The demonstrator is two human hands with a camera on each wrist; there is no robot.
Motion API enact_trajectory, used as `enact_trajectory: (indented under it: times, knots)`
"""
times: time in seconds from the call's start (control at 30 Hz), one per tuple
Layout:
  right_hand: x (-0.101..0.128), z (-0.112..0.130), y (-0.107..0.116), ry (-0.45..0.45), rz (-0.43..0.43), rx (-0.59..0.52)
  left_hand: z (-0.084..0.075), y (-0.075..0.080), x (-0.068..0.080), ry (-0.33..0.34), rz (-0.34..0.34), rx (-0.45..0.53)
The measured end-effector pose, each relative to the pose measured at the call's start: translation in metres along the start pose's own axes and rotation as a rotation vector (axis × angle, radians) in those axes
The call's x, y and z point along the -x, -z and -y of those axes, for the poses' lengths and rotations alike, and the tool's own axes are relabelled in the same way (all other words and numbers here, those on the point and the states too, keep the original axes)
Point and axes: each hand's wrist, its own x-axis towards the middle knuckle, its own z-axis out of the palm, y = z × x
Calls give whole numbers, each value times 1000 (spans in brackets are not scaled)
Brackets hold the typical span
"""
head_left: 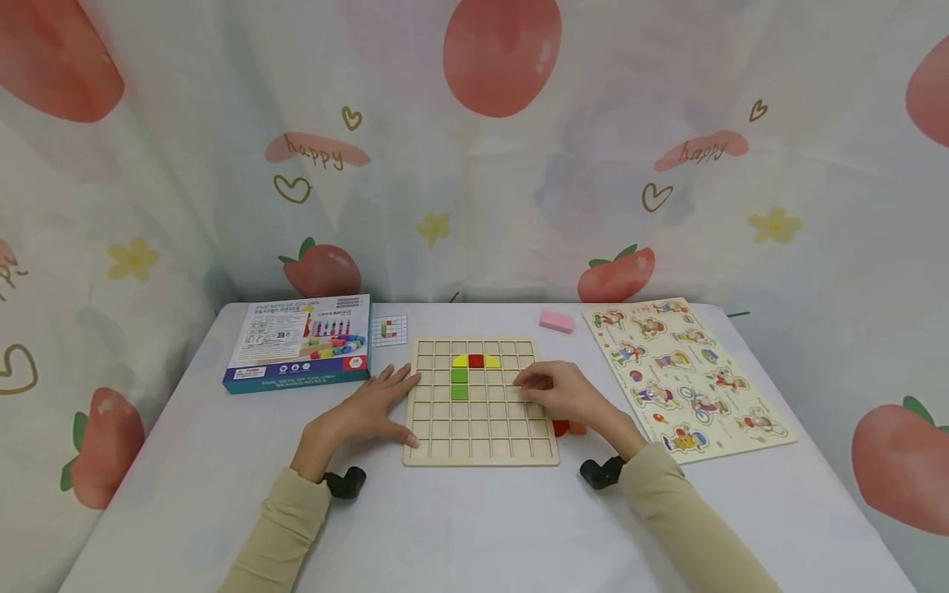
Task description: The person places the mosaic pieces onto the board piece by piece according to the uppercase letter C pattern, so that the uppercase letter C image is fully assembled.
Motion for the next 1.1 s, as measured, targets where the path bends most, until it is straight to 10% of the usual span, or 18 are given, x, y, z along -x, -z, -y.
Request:
enact_trajectory:
  times: [1.1]
  knots:
    - [15,-43,32,-146,-21,24,0,-1,1,-1,-5,6]
